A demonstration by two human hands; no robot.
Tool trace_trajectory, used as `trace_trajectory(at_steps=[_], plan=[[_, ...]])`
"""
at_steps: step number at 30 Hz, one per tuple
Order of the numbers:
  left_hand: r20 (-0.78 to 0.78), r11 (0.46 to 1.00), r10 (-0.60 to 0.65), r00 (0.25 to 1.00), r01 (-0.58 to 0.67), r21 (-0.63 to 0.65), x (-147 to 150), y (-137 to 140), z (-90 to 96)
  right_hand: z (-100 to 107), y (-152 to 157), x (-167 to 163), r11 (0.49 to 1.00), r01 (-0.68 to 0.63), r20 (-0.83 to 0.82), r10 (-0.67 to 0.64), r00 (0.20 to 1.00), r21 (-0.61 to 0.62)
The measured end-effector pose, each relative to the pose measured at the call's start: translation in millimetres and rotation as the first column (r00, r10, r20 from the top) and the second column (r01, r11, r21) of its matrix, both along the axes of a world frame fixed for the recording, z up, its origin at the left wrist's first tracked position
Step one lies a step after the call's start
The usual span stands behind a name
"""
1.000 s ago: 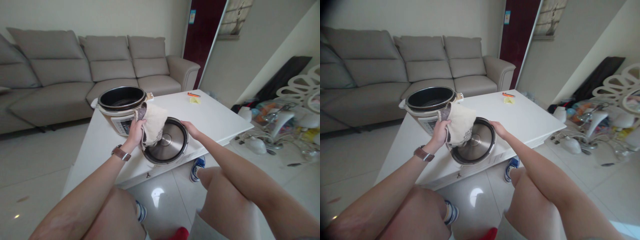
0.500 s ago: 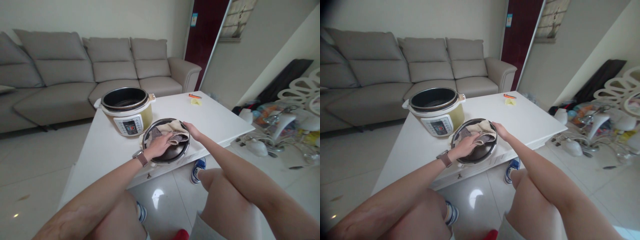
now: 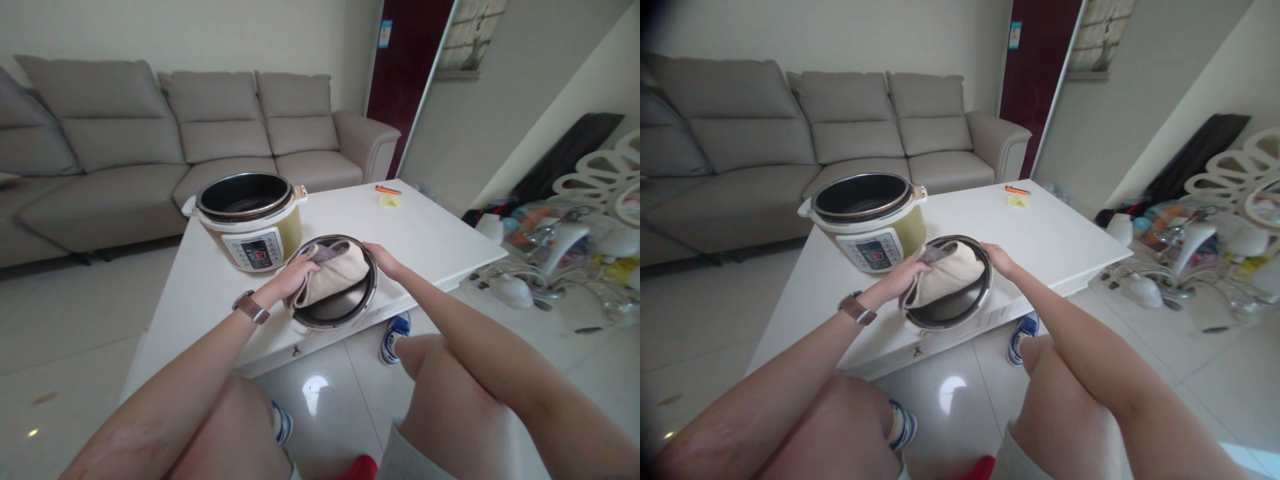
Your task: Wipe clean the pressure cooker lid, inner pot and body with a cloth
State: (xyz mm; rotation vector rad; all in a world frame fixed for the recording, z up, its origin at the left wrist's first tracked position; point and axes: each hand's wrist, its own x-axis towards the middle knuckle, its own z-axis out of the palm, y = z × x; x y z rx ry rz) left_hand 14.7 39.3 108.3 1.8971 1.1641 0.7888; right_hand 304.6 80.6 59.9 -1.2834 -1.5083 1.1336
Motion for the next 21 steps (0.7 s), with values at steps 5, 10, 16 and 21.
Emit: trace_trajectory(at_steps=[5, 10, 16, 21], plan=[[0.282, 0.907, 0.317, 0.906, -0.377, 0.19, -17, 11, 12.6, 0, 1, 1, 1.0, 0.001, 0.015, -0.001, 1.0, 0.017], [0.0, 0.9, 0.2, 0.98, -0.184, 0.395, -17, 10, 8.3, 0, 1, 1, 1.0, -0.003, 0.001, 0.003, 1.0, 0.024], [-0.379, 0.919, -0.26, 0.888, 0.348, 0.185, 9, -2, -22.9, -1, 0, 0, 0.998, -0.001, -0.053, -0.002, 0.999, -0.056], [-0.34, 0.909, -0.293, 0.894, 0.37, 0.191, 18, -6, -27.8, -2, -1, 1, 0.999, 0.032, 0.011, -0.032, 0.999, -0.005]])
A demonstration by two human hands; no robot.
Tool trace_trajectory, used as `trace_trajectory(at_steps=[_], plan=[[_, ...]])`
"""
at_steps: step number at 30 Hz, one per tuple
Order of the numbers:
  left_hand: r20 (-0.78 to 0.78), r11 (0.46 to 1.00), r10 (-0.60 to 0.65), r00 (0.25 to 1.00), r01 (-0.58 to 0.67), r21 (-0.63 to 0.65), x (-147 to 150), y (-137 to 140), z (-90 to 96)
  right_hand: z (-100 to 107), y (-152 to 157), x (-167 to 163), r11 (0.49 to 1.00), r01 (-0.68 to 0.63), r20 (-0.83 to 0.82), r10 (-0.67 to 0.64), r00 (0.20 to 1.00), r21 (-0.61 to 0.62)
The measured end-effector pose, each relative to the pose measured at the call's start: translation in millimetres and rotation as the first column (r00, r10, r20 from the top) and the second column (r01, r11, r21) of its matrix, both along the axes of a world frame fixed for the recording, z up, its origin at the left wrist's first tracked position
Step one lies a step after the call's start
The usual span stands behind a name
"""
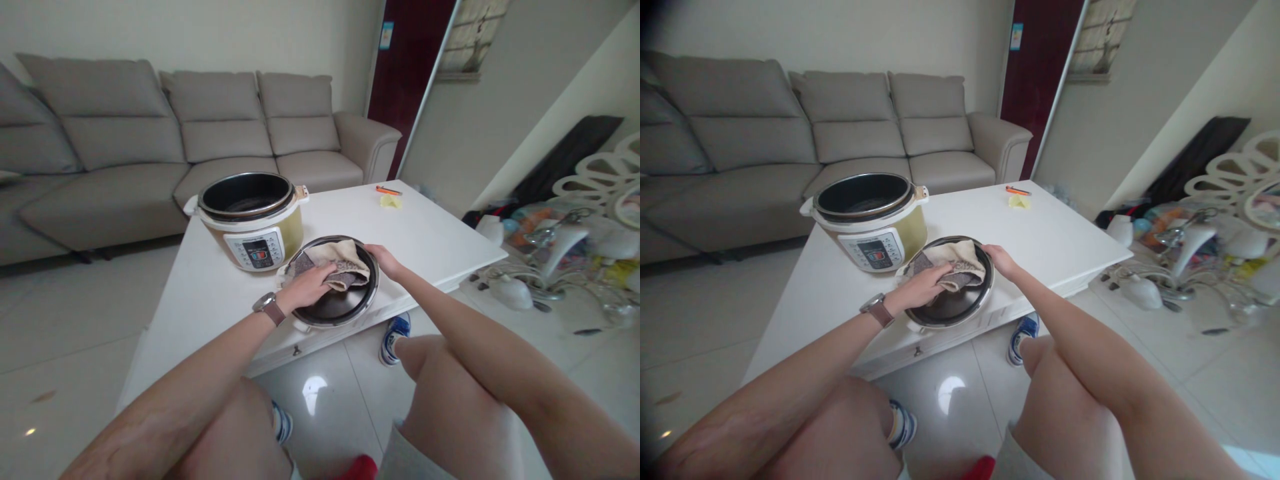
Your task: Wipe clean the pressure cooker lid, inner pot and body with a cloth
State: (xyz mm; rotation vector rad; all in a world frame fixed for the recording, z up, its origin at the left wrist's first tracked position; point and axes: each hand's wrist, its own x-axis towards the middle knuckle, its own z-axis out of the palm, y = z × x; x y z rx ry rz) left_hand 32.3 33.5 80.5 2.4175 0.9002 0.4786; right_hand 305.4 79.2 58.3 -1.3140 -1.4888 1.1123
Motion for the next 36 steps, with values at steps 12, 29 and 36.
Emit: trace_trajectory(at_steps=[12, 29, 36], plan=[[-0.002, 0.99, -0.08, 0.997, 0.079, -0.117, -9, 2, 14.9, 3, -2, 0, 0.999, 0.02, 0.068, -0.022, 0.997, 0.026], [0.447, 0.85, 0.52, 0.728, -0.389, -0.355, -24, 11, 26.8, 13, -5, -6, 0.997, -0.036, 0.092, 0.03, 0.995, 0.066], [0.746, 0.649, 0.547, 0.38, -0.755, -0.092, -25, 12, 39.4, 12, -3, -7, 0.992, -0.058, 0.155, 0.04, 0.987, 0.114]])
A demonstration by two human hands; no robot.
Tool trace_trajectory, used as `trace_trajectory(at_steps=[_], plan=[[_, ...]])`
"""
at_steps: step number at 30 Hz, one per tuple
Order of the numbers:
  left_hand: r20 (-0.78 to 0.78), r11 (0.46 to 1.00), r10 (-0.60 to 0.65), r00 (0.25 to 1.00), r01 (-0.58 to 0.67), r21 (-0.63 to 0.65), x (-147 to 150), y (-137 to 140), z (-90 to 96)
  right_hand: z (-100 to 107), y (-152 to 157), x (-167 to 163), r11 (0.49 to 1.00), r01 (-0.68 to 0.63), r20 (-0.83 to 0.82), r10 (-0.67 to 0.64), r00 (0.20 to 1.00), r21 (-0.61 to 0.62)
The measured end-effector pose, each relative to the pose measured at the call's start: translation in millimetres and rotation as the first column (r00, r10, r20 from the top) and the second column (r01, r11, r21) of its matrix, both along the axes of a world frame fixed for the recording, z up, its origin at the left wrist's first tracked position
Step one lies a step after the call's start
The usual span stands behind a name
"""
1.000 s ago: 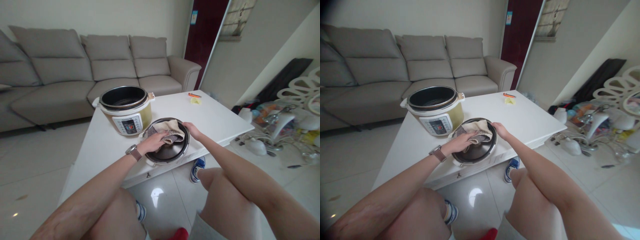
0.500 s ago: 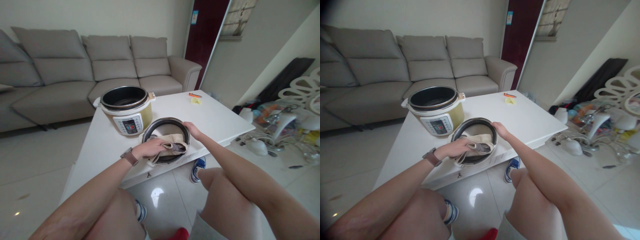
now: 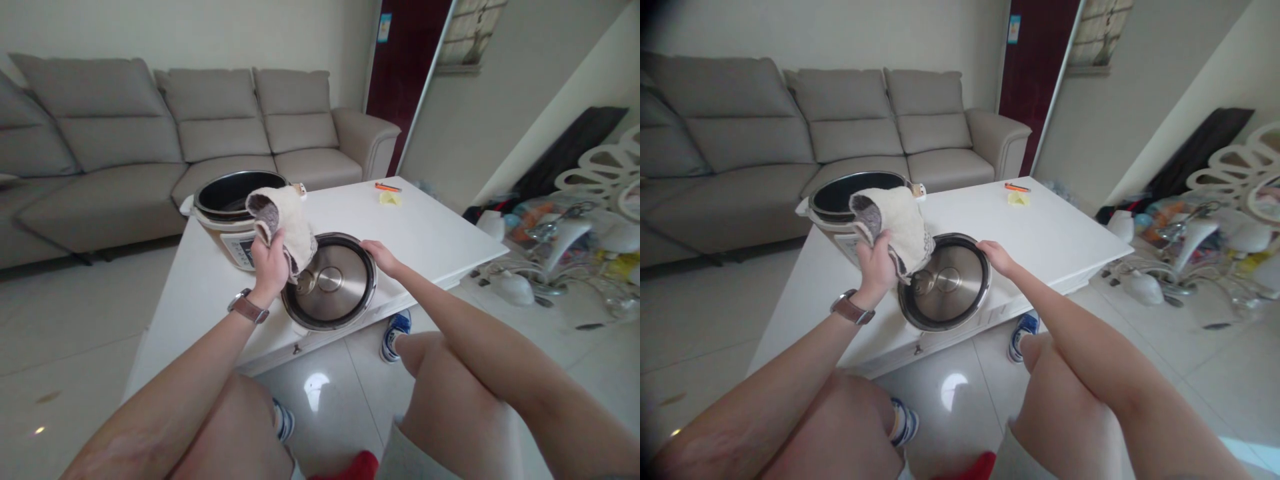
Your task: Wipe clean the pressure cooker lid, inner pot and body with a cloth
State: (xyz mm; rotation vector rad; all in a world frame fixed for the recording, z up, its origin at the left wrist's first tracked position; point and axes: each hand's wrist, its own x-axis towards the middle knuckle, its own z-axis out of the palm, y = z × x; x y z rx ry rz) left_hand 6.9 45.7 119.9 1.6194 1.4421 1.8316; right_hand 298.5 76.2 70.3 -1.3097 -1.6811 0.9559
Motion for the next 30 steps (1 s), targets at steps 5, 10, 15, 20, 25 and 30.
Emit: trace_trajectory(at_steps=[5, 10, 15, 20, 25, 30], plan=[[-0.584, 0.952, -0.263, 0.768, 0.108, -0.287, 16, -3, -20.7, -3, 1, 1, 1.0, 0.0, -0.025, 0.0, 1.0, 0.009], [-0.718, 0.869, -0.492, 0.492, 0.234, -0.435, 32, -2, -46.0, -11, 3, 6, 0.999, -0.012, 0.011, 0.012, 1.0, 0.037], [-0.651, 0.813, -0.582, 0.488, 0.323, -0.485, 37, -3, -45.9, -21, 7, 12, 0.99, -0.061, 0.096, 0.049, 0.994, 0.126], [-0.591, 0.693, -0.716, 0.371, 0.473, -0.544, 40, -15, -32.3, -22, 9, 14, 0.99, -0.062, 0.168, 0.04, 0.985, 0.128], [-0.473, 0.491, -0.857, 0.203, 0.6, -0.632, 35, -28, -15.4, -21, 10, 12, 0.993, -0.003, 0.177, -0.018, 0.984, 0.115], [-0.204, 0.276, -0.961, 0.186, 0.596, -0.754, 17, -28, -0.9, -16, 9, 9, 0.993, -0.032, 0.153, 0.014, 0.988, 0.113]])
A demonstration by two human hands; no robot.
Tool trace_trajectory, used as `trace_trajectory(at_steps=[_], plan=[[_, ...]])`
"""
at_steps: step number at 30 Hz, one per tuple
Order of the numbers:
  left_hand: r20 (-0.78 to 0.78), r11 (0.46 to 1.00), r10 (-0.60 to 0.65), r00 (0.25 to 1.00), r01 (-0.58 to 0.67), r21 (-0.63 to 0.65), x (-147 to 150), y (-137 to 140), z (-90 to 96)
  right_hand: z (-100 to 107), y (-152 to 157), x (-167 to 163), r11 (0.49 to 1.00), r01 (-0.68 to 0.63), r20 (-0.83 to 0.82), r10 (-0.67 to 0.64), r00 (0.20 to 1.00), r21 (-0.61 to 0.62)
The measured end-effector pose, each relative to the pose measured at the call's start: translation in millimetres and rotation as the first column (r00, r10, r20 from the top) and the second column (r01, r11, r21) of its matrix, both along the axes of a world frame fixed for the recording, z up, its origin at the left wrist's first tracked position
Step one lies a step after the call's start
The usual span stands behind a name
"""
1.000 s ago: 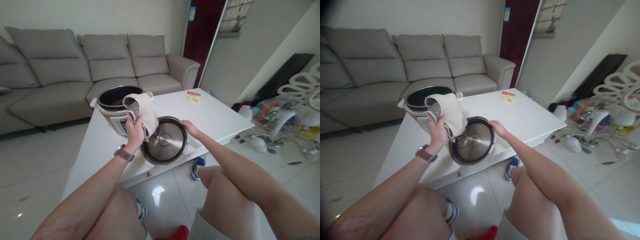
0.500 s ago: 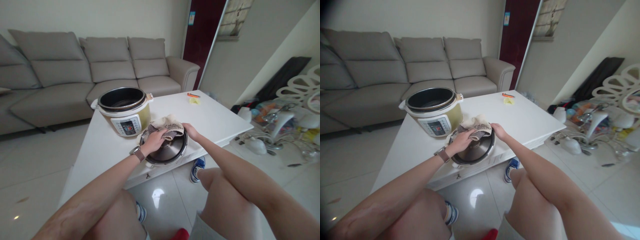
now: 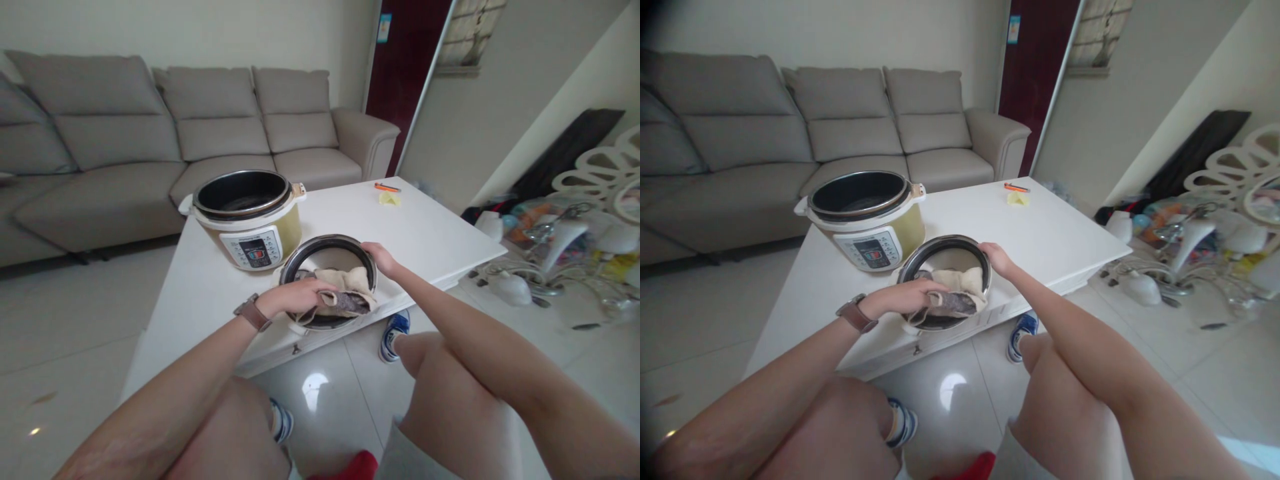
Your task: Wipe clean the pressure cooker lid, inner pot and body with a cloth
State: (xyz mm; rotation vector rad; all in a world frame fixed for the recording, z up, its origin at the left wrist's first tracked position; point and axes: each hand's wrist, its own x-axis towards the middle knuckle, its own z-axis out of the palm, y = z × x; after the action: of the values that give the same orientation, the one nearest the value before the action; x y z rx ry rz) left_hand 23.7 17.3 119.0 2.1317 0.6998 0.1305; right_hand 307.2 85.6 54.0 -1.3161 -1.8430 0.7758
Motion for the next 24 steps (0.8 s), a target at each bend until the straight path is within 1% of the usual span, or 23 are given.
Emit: trace_trajectory(at_steps=[2, 4, 5, 6, 8, 10, 11, 12, 13, 14, 15, 16, 17, 18, 19, 21, 22, 23, 24], plan=[[0.059, 0.987, 0.093, 0.994, -0.084, -0.134, -10, 3, 3.8, 2, -1, -1, 1.0, -0.002, -0.045, 0.001, 0.999, -0.028], [0.163, 0.946, 0.264, 0.95, -0.223, -0.233, -21, 8, 5.9, 4, -3, -2, 0.997, 0.008, -0.091, -0.014, 0.996, -0.073], [0.223, 0.914, 0.364, 0.904, -0.3, -0.273, -26, 12, 6.4, 4, -4, -3, 0.995, 0.014, -0.11, -0.025, 0.994, -0.096], [0.287, 0.876, 0.458, 0.841, -0.372, -0.308, -30, 15, 6.7, 4, -4, -3, 0.993, 0.018, -0.124, -0.032, 0.992, -0.115], [0.417, 0.806, 0.592, 0.69, -0.49, -0.333, -37, 22, 7.4, 4, -4, -3, 0.991, 0.017, -0.139, -0.036, 0.99, -0.131], [0.532, 0.759, 0.629, 0.567, -0.595, -0.264, -40, 28, 9.5, 3, -3, -2, 0.992, 0.01, -0.142, -0.027, 0.99, -0.123], [0.582, 0.732, 0.622, 0.523, -0.653, -0.195, -41, 30, 11.2, 2, -3, -2, 0.993, 0.007, -0.139, -0.024, 0.99, -0.116], [0.62, 0.698, 0.605, 0.499, -0.708, -0.11, -42, 31, 13.2, 2, -2, -2, 0.994, 0.01, -0.136, -0.025, 0.99, -0.11], [0.638, 0.659, 0.586, 0.5, -0.752, -0.016, -42, 31, 15.3, 2, -2, -1, 0.994, 0.015, -0.132, -0.03, 0.991, -0.107], [0.628, 0.628, 0.57, 0.53, -0.774, 0.083, -42, 30, 17.0, 2, -1, -1, 0.994, 0.021, -0.129, -0.034, 0.991, -0.106], [0.586, 0.62, 0.554, 0.591, -0.763, 0.182, -42, 28, 17.9, 2, -1, -1, 0.994, 0.025, -0.126, -0.038, 0.991, -0.105], [0.513, 0.637, 0.539, 0.668, -0.722, 0.271, -42, 26, 17.7, 2, -1, -1, 0.995, 0.025, -0.121, -0.037, 0.992, -0.101], [0.413, 0.677, 0.518, 0.749, -0.654, 0.338, -41, 23, 16.1, 2, -1, -1, 0.995, 0.022, -0.115, -0.033, 0.993, -0.098], [0.3, 0.732, 0.486, 0.821, -0.569, 0.373, -41, 21, 13.2, 3, -2, -1, 0.995, 0.017, -0.109, -0.028, 0.994, -0.098], [0.194, 0.792, 0.44, 0.877, -0.481, 0.376, -41, 19, 9.4, 3, -2, -1, 0.995, 0.013, -0.104, -0.024, 0.994, -0.099], [0.034, 0.897, 0.316, 0.948, -0.311, 0.313, -40, 17, 0.8, 5, -4, -2, 0.995, 0.008, -0.097, -0.017, 0.995, -0.097], [-0.015, 0.933, 0.252, 0.968, -0.239, 0.269, -39, 16, -2.7, 5, -4, -2, 0.995, 0.006, -0.095, -0.015, 0.995, -0.097], [-0.044, 0.955, 0.199, 0.979, -0.183, 0.231, -39, 15, -4.9, 6, -5, -2, 0.995, 0.006, -0.094, -0.015, 0.995, -0.095], [-0.058, 0.967, 0.168, 0.984, -0.153, 0.204, -39, 14, -5.7, 6, -6, -3, 0.996, 0.007, -0.093, -0.016, 0.996, -0.092]])
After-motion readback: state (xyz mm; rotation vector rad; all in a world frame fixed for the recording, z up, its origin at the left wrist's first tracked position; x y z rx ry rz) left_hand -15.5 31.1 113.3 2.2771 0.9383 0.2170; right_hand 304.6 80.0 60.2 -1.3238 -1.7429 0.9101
